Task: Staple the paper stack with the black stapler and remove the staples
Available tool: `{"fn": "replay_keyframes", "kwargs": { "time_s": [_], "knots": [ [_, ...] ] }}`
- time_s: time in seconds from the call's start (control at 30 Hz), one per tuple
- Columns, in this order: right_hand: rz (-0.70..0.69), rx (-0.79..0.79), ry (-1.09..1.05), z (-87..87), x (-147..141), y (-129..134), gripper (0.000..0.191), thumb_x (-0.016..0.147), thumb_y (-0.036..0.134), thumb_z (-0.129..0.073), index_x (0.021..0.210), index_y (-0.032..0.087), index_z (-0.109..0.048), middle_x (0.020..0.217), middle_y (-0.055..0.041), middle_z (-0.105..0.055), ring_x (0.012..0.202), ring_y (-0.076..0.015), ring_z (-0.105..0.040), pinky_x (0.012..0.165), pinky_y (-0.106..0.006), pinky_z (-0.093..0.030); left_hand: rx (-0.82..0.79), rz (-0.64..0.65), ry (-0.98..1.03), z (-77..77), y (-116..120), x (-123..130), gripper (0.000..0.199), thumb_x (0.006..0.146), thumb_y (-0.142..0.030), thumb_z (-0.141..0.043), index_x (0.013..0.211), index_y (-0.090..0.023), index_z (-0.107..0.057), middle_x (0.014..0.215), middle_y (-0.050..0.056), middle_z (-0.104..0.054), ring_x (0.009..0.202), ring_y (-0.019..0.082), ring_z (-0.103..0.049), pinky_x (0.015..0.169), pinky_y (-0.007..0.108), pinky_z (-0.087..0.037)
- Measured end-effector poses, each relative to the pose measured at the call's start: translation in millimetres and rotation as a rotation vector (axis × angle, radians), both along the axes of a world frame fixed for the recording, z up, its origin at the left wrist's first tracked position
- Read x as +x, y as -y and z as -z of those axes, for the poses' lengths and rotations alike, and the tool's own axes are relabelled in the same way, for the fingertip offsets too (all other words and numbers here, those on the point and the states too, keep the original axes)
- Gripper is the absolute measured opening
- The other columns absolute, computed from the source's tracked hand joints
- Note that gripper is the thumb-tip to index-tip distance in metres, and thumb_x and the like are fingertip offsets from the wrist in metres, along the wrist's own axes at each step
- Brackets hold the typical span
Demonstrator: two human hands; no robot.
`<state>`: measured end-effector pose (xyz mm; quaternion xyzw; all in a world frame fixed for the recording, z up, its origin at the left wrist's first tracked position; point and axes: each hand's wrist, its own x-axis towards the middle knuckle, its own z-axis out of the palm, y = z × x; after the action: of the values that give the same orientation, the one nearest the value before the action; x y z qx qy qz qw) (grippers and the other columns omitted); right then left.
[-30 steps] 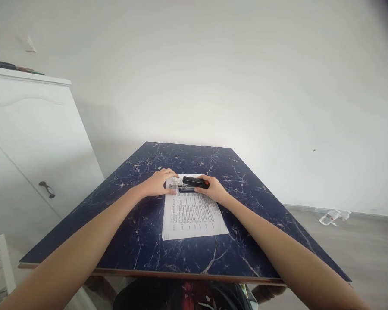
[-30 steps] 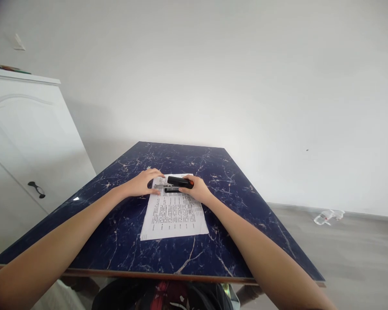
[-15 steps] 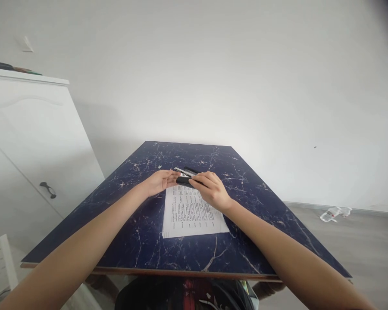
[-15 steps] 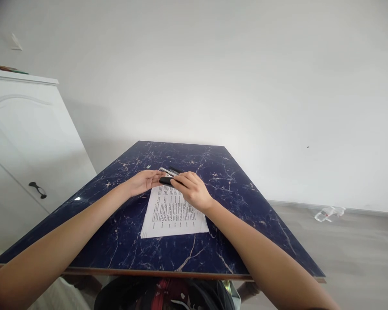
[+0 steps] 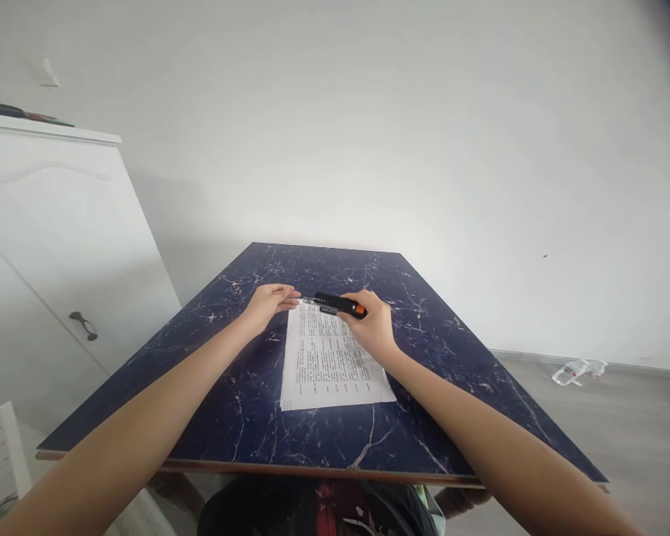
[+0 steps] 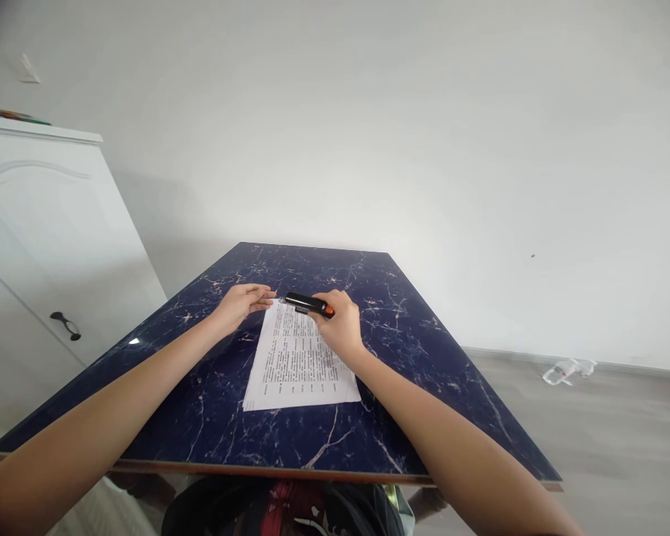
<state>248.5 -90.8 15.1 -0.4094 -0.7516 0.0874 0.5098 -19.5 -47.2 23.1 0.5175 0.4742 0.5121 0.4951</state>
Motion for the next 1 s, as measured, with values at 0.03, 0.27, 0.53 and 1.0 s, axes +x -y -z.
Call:
{"fn": "replay_keyframes", "kwargs": {
  "time_s": [0.03, 0.27, 0.53, 1.0],
  "knots": [
    [0.021, -0.129, -0.079, 1.3, 0.1, -1.0, 0.022, 0.083, 0.026, -0.076, 0.104, 0.024, -0.073, 0.097, -0.0086, -0.073, 0.086, -0.0275, -0.064, 0.076, -0.043, -0.053, 0.051, -0.037, -0.019, -1.4, 0.8, -0.9, 0.023, 0.094, -0.029, -0.069, 0.109, -0.012, -0.071, 0.112, 0.016, -0.076, 0.080, 0.019, -0.074, 0.086, 0.040, -0.063],
    [-0.052, -0.495, -0.127, 14.3, 4.2, -8.8, 0.023, 0.076, 0.033, -0.081, 0.086, 0.021, -0.065, 0.085, -0.0050, -0.068, 0.078, -0.0242, -0.062, 0.070, -0.037, -0.048, 0.336, 0.075, -0.247, -16.6, 20.6, 9.3, 0.039, 0.089, -0.053, -0.071, 0.098, -0.015, -0.076, 0.085, 0.011, -0.077, 0.054, 0.015, -0.064, 0.054, 0.030, -0.054],
    [-0.264, 0.173, 0.121, -10.4, -0.8, 7.9, 0.026, 0.097, 0.029, -0.065, 0.123, 0.025, -0.062, 0.117, -0.0106, -0.061, 0.110, -0.0271, -0.058, 0.094, -0.046, -0.053, 0.407, 0.518, -0.431, -29.3, 56.4, 39.0, 0.031, 0.090, -0.048, -0.070, 0.089, -0.019, -0.079, 0.061, 0.004, -0.070, 0.041, 0.009, -0.050, 0.044, 0.023, -0.043],
    [-0.540, 0.344, 0.156, -13.6, 1.0, 10.2, 0.020, 0.100, 0.017, -0.062, 0.116, 0.025, -0.070, 0.109, -0.0079, -0.073, 0.101, -0.0238, -0.069, 0.087, -0.045, -0.059, 0.434, 0.580, -0.470, -21.2, 51.2, 38.1, 0.031, 0.094, -0.044, -0.067, 0.088, -0.015, -0.077, 0.061, 0.003, -0.071, 0.041, 0.008, -0.049, 0.044, 0.020, -0.040]
  ]
}}
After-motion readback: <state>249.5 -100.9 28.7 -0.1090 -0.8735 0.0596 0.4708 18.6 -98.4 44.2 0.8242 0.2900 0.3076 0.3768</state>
